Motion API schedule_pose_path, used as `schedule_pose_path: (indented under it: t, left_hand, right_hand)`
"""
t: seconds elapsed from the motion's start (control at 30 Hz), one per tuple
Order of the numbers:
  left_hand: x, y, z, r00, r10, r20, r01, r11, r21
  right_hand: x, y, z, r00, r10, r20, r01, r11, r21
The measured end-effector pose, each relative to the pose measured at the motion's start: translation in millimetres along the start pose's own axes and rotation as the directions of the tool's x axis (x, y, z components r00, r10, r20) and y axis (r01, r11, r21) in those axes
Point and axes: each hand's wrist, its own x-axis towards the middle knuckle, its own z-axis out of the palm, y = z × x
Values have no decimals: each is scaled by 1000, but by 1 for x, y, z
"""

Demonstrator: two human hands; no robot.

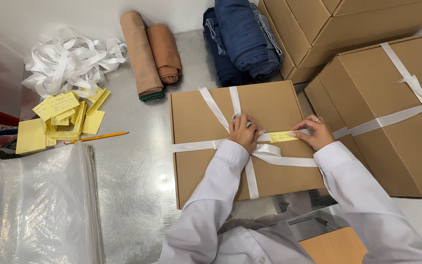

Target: The person ties a white ribbon on a cardboard box and places it on a stack. They then open a clear plastic bag, place a folded brown garment inside, seal the bag, and put it into an open cardboard box.

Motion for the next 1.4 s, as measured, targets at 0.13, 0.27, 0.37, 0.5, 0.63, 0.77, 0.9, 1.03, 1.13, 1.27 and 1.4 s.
schedule_pose_path:
  t: [0.13,0.27,0.37,0.5,0.63,0.77,0.9,1.03,1.13,1.27,1.4]
  left_hand:
    - [1,2,-2,1000,-1,12,1,1000,-1]
    - [3,12,-10,995,32,-90,-30,999,22]
    - [-1,34,-27,982,85,-168,-68,992,105]
    - [-21,66,-18,974,222,-38,-213,962,173]
    - [-48,80,-6,967,253,-26,-243,947,209]
    - [-57,83,-5,969,231,-89,-209,957,203]
    - [-57,78,5,959,245,-140,-206,947,246]
    - [-56,76,3,953,256,-164,-210,944,257]
    - [-59,75,5,949,257,-181,-207,944,257]
    - [-59,76,4,954,237,-182,-185,947,262]
    - [-58,76,-7,958,197,-209,-134,950,283]
  right_hand:
    - [-5,4,6,999,-5,-53,4,1000,-12]
    - [-10,-5,8,989,73,-126,-74,997,-6]
    - [-11,-11,10,977,167,-133,-158,984,77]
    - [-11,-20,11,927,370,-54,-337,890,309]
    - [-8,-32,7,920,391,-19,-356,857,371]
    - [-9,-32,9,910,415,-18,-371,831,415]
    - [-11,-34,9,902,430,-41,-376,829,414]
    - [-19,-43,20,962,242,-123,-228,966,117]
    - [-35,-81,23,990,119,-81,-135,964,-229]
    - [-47,-83,36,999,26,47,-8,938,-347]
    - [-54,-66,47,997,-72,-19,59,920,-387]
